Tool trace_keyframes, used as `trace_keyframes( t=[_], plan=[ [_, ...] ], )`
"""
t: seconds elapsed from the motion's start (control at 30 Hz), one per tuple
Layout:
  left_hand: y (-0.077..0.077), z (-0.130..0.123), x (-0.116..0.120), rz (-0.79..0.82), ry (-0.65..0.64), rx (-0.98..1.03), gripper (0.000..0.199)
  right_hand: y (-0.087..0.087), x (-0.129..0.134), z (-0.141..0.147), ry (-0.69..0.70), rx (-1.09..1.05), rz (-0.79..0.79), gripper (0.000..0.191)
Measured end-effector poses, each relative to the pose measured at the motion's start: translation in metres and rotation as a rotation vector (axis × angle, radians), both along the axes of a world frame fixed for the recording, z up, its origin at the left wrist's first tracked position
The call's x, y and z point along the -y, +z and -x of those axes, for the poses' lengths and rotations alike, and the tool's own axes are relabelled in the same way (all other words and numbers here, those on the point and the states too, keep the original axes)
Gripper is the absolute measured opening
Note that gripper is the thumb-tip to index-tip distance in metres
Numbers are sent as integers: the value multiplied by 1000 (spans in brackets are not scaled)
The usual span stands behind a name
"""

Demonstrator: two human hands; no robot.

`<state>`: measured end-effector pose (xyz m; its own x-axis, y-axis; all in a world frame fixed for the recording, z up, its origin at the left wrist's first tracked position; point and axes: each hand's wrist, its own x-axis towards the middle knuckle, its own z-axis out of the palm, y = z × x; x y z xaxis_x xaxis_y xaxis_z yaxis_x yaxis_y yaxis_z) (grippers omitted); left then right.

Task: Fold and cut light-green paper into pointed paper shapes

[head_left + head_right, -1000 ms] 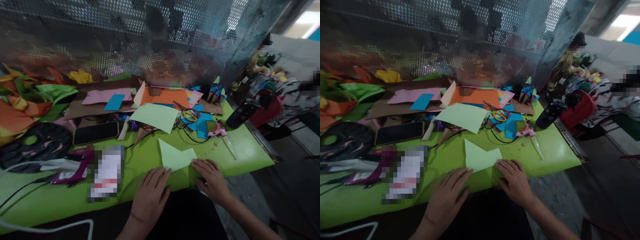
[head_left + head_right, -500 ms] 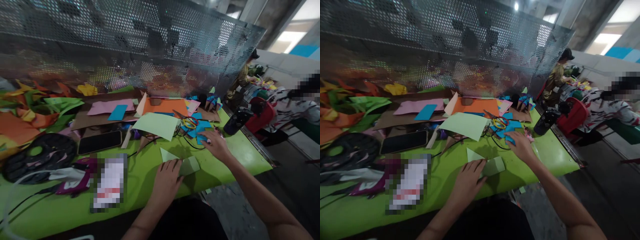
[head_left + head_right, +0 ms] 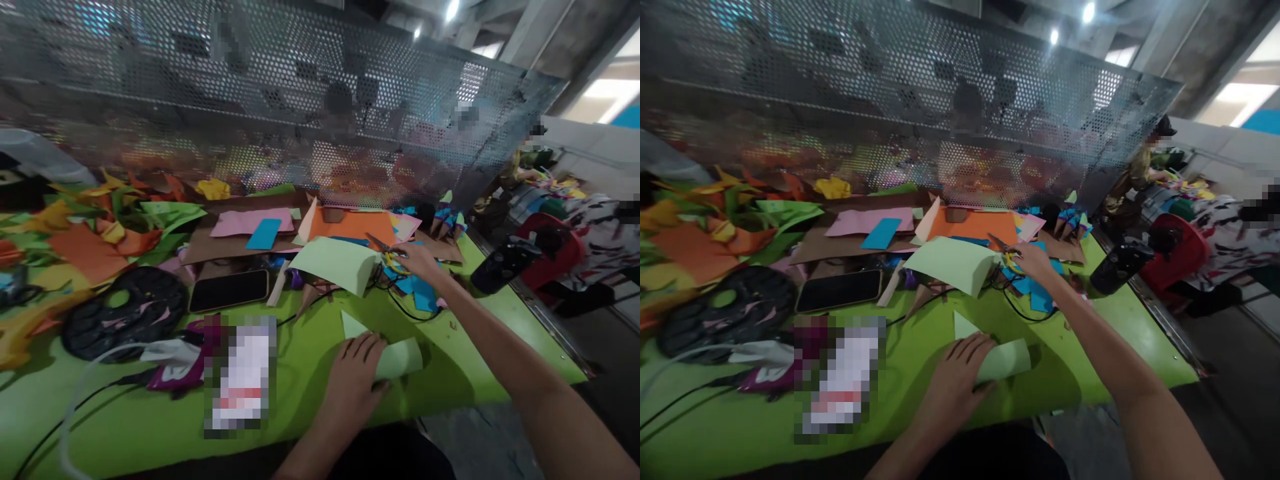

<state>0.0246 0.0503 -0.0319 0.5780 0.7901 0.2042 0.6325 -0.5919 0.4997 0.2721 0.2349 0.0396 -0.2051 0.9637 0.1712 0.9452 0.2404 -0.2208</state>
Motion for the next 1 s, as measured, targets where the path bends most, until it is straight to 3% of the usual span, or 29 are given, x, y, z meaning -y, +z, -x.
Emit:
trace_keyframes(
  t=[0.33, 0.53, 0.7, 0.83, 0.9, 1.0],
  plan=[
    [-3, 2, 5, -6, -16, 31, 57, -15, -86, 59, 138, 72, 60, 43],
    [2, 3, 6, -36, -21, -21, 55, -25, -103, 76, 180, 99, 62, 45],
    [14, 6, 13, -60, -17, -16, 43, -17, -93, 76, 62, 25, -19, 40],
    [22, 9, 20, -40, -50, -50, 26, 16, -73, 59, -83, -85, -163, 43],
    [23, 11, 24, -36, -65, -63, 20, 37, -50, 43, -118, -121, -195, 39],
    [24, 15, 29, -59, -90, -63, 19, 61, 8, 15, -105, -156, -190, 33]
  ],
)
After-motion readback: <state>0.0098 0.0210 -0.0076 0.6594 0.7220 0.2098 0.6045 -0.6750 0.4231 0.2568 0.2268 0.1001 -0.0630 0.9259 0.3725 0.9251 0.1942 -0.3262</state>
